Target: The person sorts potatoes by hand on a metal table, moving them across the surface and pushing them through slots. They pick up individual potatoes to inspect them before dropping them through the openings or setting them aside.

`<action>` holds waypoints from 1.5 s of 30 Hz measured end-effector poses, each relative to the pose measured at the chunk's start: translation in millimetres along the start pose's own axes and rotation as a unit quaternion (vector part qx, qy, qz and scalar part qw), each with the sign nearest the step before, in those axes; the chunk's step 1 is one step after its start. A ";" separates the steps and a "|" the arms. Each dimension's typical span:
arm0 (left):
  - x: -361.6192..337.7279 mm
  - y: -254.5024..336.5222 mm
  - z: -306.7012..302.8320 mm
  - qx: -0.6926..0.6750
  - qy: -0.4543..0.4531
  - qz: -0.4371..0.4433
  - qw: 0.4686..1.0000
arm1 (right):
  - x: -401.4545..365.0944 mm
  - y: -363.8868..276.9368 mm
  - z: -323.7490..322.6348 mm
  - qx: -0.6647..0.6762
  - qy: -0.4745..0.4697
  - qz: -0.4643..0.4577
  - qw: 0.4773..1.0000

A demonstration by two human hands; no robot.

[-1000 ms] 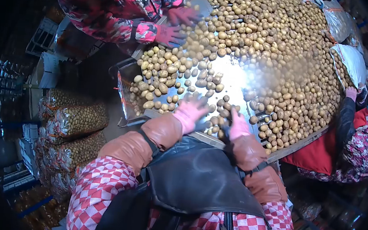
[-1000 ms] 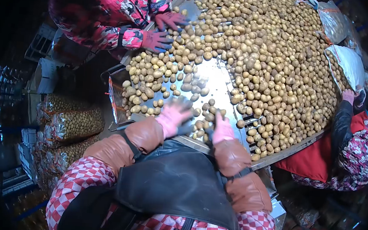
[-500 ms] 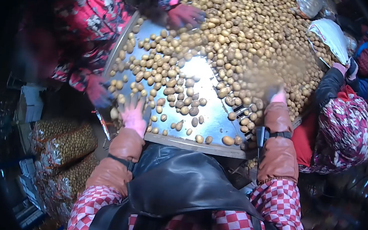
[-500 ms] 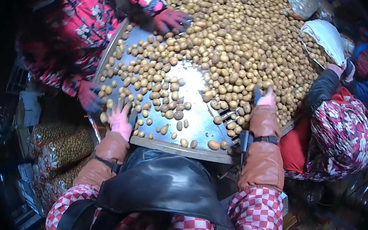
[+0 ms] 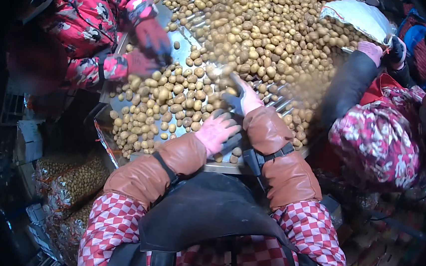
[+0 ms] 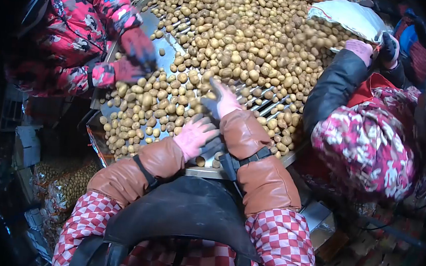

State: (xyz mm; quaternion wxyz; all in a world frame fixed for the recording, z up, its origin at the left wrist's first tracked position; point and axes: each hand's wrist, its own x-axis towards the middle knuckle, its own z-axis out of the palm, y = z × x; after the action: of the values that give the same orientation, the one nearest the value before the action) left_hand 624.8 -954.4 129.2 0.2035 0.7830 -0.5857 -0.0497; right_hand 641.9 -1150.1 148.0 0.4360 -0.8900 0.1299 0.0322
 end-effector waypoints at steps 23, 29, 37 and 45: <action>-153.2 -84.2 -46.7 0.157 0.022 -0.369 0.916 | -193.2 128.8 -4.3 -0.343 0.162 0.046 0.924; -100.5 -41.1 -28.0 0.143 0.207 -0.440 0.862 | -194.6 127.2 1.1 -0.333 0.195 0.050 0.921; -10.9 -64.1 -19.7 0.059 -0.067 -0.236 0.968 | -196.5 138.7 3.7 -0.352 0.174 0.070 0.917; -66.7 -131.3 -87.9 0.101 -0.048 -0.483 0.868 | -198.1 132.6 1.3 -0.336 0.204 0.024 0.919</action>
State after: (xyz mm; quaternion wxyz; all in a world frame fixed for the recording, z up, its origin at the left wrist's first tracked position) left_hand 749.8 -838.6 149.3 0.0453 0.9810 -0.1454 -0.1199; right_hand 416.6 -1186.6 79.2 0.0748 -0.9680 0.2186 -0.0982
